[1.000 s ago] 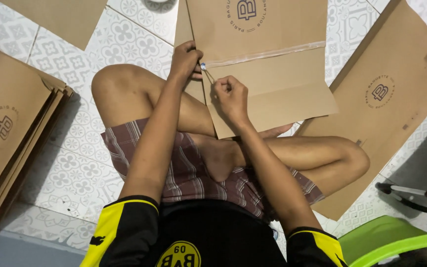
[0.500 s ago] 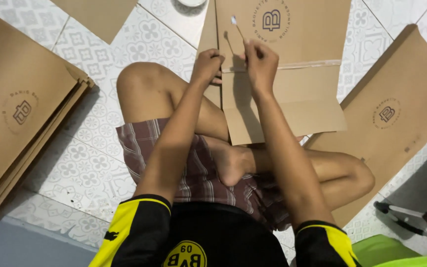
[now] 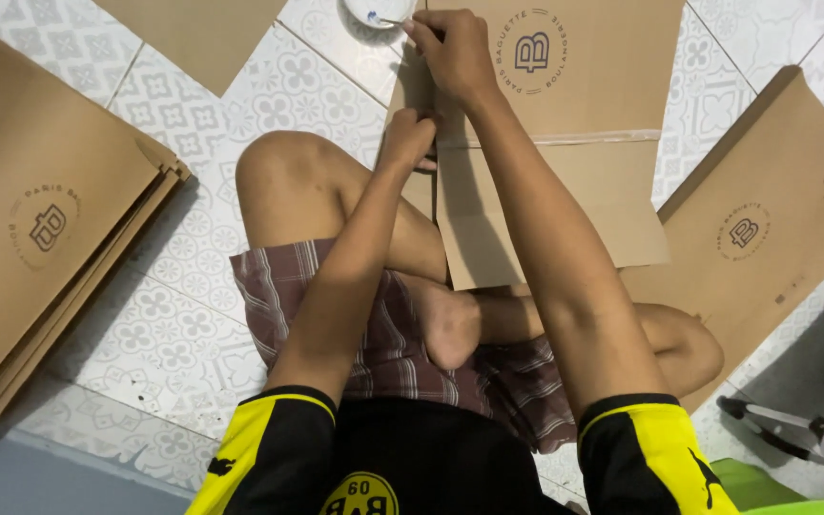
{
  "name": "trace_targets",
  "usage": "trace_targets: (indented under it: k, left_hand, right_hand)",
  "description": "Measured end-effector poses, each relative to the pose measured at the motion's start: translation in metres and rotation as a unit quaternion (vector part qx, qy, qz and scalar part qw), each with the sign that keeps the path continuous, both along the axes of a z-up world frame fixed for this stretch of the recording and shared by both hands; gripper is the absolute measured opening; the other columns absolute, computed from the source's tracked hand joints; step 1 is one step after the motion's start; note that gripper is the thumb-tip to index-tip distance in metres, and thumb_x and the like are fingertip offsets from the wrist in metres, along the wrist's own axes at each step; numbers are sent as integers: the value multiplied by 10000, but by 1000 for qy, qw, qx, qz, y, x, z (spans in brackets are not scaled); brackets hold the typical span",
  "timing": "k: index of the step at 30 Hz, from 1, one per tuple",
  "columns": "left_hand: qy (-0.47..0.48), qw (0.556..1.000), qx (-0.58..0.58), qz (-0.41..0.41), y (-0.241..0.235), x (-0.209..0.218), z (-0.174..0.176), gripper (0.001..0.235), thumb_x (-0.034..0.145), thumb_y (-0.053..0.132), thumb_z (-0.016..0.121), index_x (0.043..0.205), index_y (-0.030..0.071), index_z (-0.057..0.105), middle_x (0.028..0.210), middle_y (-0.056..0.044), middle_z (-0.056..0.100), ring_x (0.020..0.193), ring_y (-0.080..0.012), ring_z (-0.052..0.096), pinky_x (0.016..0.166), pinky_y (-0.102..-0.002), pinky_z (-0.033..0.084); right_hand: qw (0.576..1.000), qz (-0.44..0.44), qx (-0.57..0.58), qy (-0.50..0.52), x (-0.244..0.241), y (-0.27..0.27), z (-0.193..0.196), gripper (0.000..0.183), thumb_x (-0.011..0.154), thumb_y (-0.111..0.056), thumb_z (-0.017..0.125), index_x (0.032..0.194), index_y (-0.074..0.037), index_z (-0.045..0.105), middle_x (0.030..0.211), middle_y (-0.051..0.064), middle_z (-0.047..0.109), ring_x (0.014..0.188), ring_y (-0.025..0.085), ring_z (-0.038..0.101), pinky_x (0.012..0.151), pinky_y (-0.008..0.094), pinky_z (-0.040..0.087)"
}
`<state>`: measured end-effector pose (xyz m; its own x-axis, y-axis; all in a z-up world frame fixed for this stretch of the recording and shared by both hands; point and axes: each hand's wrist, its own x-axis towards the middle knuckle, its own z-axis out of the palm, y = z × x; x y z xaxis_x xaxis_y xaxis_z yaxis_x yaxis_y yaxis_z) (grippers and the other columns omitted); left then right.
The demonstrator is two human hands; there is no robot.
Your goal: The person sits on the floor and folds a flat brown paper sheet into a bag shape. They use a small brush to apply white adhesive from a container along the fold line, then press the edges together to seal the bag. The finished bag is placed aside, and the person picks up another sheet to repeat the process.
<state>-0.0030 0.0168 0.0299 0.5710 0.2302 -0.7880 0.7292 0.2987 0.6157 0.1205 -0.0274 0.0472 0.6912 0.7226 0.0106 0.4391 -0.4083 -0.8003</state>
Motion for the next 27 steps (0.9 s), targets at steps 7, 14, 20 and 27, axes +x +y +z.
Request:
trace_targets:
  k: [7, 14, 20, 27]
  left_hand:
    - [-7, 1000, 7, -10, -1, 2, 5, 521, 880, 137, 378, 1323, 41, 634, 1010, -91, 626, 990, -297, 689, 744, -440, 720]
    - [-41, 998, 30, 32, -7, -1, -6, 432, 879, 271, 582, 1211, 19, 695, 986, -154, 676, 831, -260, 712, 604, -395, 691]
    - [-23, 999, 19, 29, -7, 0, -4, 315, 876, 258, 557, 1107, 93, 694, 824, -55, 614, 689, -161, 630, 504, -302, 642]
    - [-34, 998, 23, 53, -11, 0, -13, 115, 883, 136, 544, 839, 117, 648, 686, -47, 546, 571, -140, 541, 434, -267, 542]
  right_hand:
    - [996, -58, 34, -63, -40, -48, 24, 318, 1037, -244, 652, 1305, -75, 684, 903, 64, 782, 770, 151, 687, 682, 316, 544]
    - [990, -105, -92, -37, -141, -131, -6, 359, 1017, -190, 640, 1327, -9, 624, 877, 198, 683, 848, 358, 669, 732, 455, 526]
    - [984, -45, -168, -43, -148, -133, -32, 562, 1045, -356, 576, 1515, -82, 435, 943, 199, 639, 950, 395, 607, 741, 492, 485]
    - [988, -12, -152, 26, -151, -146, -14, 452, 1069, -326, 514, 1516, -261, 512, 905, 135, 563, 901, 342, 593, 741, 446, 485]
